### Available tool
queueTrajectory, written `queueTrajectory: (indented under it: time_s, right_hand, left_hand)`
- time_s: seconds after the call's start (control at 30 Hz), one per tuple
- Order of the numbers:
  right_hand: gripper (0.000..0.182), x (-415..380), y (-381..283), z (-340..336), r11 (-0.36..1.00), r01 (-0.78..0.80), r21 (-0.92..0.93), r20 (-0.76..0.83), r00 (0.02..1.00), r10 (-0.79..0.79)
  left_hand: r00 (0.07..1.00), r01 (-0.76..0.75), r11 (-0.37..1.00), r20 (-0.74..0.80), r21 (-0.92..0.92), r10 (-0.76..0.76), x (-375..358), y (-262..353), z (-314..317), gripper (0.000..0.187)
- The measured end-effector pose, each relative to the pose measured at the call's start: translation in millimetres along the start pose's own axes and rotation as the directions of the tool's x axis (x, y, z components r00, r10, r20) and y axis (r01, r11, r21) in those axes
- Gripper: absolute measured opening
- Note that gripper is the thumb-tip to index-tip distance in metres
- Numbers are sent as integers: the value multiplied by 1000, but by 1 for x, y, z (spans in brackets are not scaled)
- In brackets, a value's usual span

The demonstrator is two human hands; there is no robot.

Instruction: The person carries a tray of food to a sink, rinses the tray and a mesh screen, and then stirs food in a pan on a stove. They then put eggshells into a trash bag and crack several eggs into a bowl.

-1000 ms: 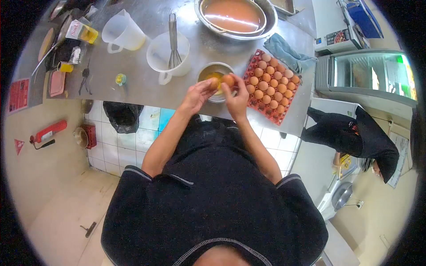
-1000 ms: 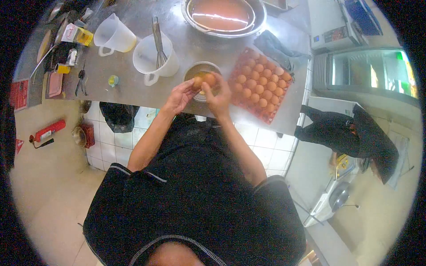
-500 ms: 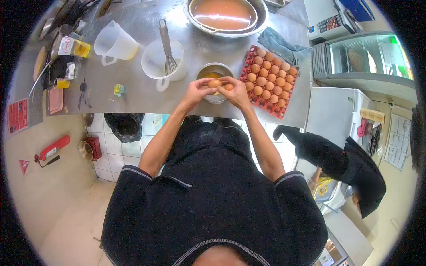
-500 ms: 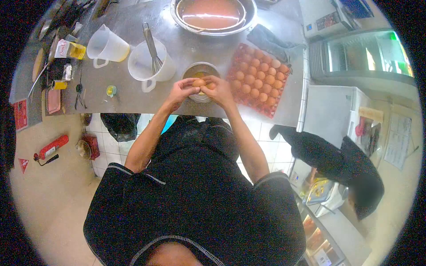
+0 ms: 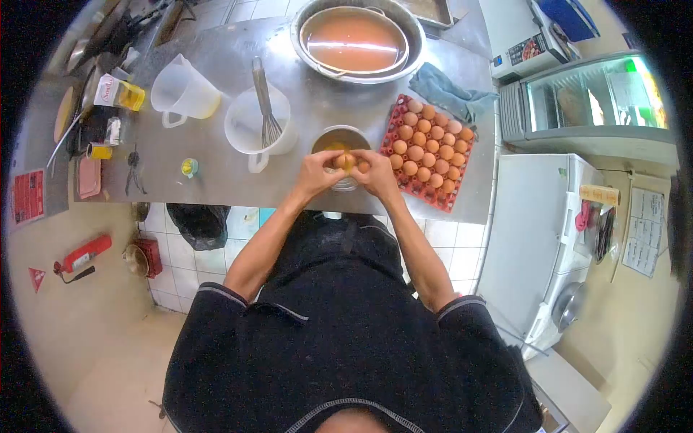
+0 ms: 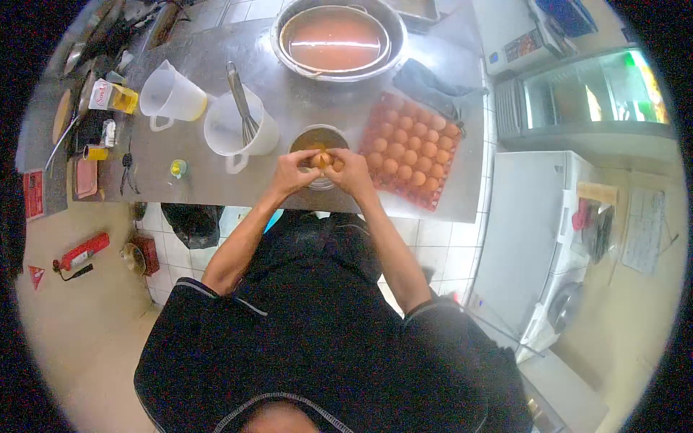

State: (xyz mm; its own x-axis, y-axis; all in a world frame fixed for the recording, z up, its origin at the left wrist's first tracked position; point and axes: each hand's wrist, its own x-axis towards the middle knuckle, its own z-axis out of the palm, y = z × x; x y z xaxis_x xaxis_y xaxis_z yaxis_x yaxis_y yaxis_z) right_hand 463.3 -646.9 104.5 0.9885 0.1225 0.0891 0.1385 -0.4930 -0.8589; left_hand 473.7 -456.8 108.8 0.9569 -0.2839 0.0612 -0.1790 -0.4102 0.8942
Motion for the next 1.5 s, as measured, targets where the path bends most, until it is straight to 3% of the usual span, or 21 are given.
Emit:
queueTrajectory:
  time_s: [0.07,0.17,0.2,0.27,0.37,0.43,0.47,0.57,0.63,0.7,0.83,0.93,1.03,1.13,1.23,1.33,1.43,1.5]
  right_hand:
    - [36,-4,-1,-3,1000,11,-22,24,1000,-11]
    - [36,0,-7,-10,985,78,-152,40,997,-73]
    - [36,0,-9,-14,979,76,-191,49,996,-68]
    - [35,-1,-20,-20,996,-64,-64,-9,998,63]
    - [33,-3,-23,-13,959,-194,207,-72,974,213]
    - [30,-7,-24,-6,890,-244,386,-58,956,287]
    - [30,-10,-23,-2,913,-215,346,-68,965,253]
    - [30,-15,-35,14,969,-162,187,-46,984,173]
    - [25,-13,-46,23,996,84,16,20,996,-84]
    - [19,-14,-65,40,979,201,16,108,974,-202]
    - [17,-20,-61,84,995,97,34,236,966,-103]
    - [19,-12,-98,114,999,18,30,361,932,-27]
    - [20,3,-87,160,998,62,-13,494,868,-48]
    - [22,2,-156,188,941,297,-164,615,776,-138]
    - [25,2,-165,215,922,354,-158,696,702,-151]
    - [25,-2,-174,237,924,373,-86,740,645,-191]
    - [26,-4,-189,248,940,341,-24,725,653,-219]
    - [28,-1,-199,245,942,332,-50,729,657,-192]
  left_hand:
    - [994,-109,991,32,74,107,-1,1,-4,39]
    - [955,-297,875,120,381,272,4,-19,-5,37]
    - [972,-235,903,93,361,216,5,-21,-3,38]
    - [995,-101,944,49,314,90,2,-20,-1,41]
    - [994,47,998,-100,-30,-50,-6,-11,1,46]
    - [986,54,985,-147,-167,-79,-11,-12,6,49]
    - [980,53,970,-175,-238,-97,-14,-13,11,50]
    - [965,183,965,-152,-188,-213,-28,-13,6,56]
    - [942,107,960,-282,-260,-181,-41,-5,-6,53]
    - [936,99,972,-311,-212,-163,-59,1,-29,47]
    - [842,189,976,-494,-105,-216,-106,-14,-43,40]
    - [732,257,952,-609,-168,-305,-137,-29,-51,40]
    - [658,307,949,-704,-76,-269,-162,-35,-76,40]
    - [575,324,925,-735,-199,-360,-184,-36,-93,40]
    - [460,333,918,-814,-214,-356,-200,-50,-103,37]
    - [448,348,930,-850,-121,-278,-220,-53,-125,36]
    - [317,419,836,-806,-354,-500,-236,-66,-144,36]
    - [196,476,792,-831,-383,-520,-246,-95,-158,38]
